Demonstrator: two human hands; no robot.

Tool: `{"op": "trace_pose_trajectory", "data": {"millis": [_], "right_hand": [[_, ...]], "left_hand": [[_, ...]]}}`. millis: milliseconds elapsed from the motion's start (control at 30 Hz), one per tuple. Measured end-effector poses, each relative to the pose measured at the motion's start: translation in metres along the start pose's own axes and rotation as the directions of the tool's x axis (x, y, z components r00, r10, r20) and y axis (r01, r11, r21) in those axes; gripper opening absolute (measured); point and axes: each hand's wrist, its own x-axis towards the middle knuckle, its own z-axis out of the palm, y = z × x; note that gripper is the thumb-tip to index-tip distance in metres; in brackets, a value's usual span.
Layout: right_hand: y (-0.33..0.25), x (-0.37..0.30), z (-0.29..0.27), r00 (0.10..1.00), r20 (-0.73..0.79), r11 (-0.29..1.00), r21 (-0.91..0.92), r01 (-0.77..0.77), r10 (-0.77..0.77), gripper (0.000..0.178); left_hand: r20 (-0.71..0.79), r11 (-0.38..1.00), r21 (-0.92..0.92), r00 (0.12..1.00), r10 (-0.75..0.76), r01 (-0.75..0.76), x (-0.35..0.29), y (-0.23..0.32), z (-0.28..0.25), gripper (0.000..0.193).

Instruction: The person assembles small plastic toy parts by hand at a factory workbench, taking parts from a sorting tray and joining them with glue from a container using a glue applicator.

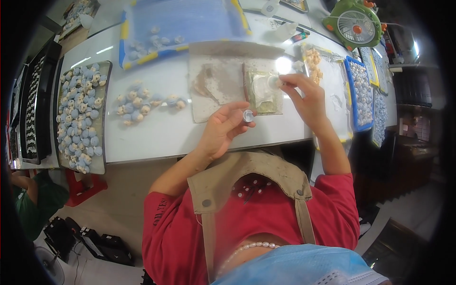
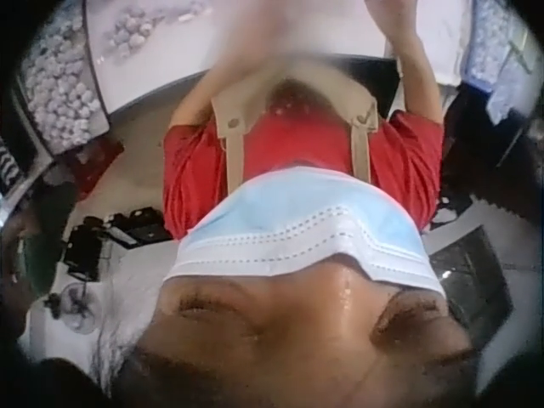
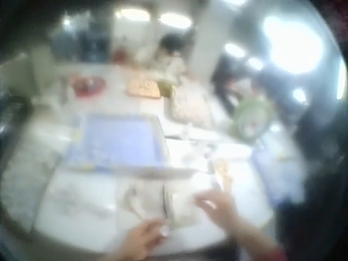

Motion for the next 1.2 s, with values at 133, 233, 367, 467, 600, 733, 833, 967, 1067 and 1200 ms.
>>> {"op": "trace_pose_trajectory", "data": {"millis": [133,233,367,467,600,733,833,967,1067,1200], "right_hand": [[-0.005,0.006,-0.002,0.996,0.081,0.994,-0.096,0.051,-0.043,0.018],[-0.006,0.011,-0.005,0.984,0.154,0.981,-0.156,0.111,-0.087,0.018],[-0.008,0.019,-0.011,0.924,0.273,0.915,-0.228,0.334,-0.269,0.021],[-0.019,0.026,-0.015,0.886,0.395,0.894,-0.262,0.364,-0.245,0.02],[-0.014,0.029,-0.018,0.887,0.396,0.917,-0.209,0.339,-0.238,0.023],[-0.01,0.025,-0.021,0.935,0.274,0.948,-0.162,0.274,-0.223,0.019],[0.003,0.016,-0.015,0.975,0.154,0.981,-0.089,0.173,-0.158,0.018],[-0.001,0.003,-0.015,0.998,0.066,0.99,0.141,0.01,-0.02,0.019],[-0.006,-0.01,-0.017,0.996,0.091,0.973,0.23,-0.03,0.01,0.019],[-0.005,-0.017,-0.012,0.995,0.094,0.965,0.262,0.007,-0.033,0.018]], "left_hand": [[-0.003,1.0,-0.004,1.0,-0.005,0.005,0.001,-0.001,-0.001,0.03],[-0.026,1.0,-0.024,1.0,-0.006,0.006,0.003,-0.002,0.006,0.03],[-0.009,1.0,-0.015,1.0,-0.017,0.016,0.01,-0.003,0.013,0.029],[-0.04,1.0,0.021,0.999,0.023,-0.022,0.015,-0.007,0.019,0.029],[-0.014,0.999,-0.008,0.998,0.054,-0.054,0.023,-0.01,0.025,0.03],[-0.02,0.997,-0.024,0.997,0.077,-0.078,0.028,-0.014,0.03,0.03],[-0.059,0.997,-0.011,0.995,0.074,-0.075,0.031,-0.014,0.037,0.03],[-0.073,0.998,-0.033,0.996,0.048,-0.051,0.036,-0.017,0.038,0.03],[-0.058,0.993,-0.006,0.992,0.115,-0.115,0.036,-0.02,0.041,0.03],[-0.064,0.991,0.029,0.989,0.133,-0.132,0.037,-0.022,0.043,0.031]]}}
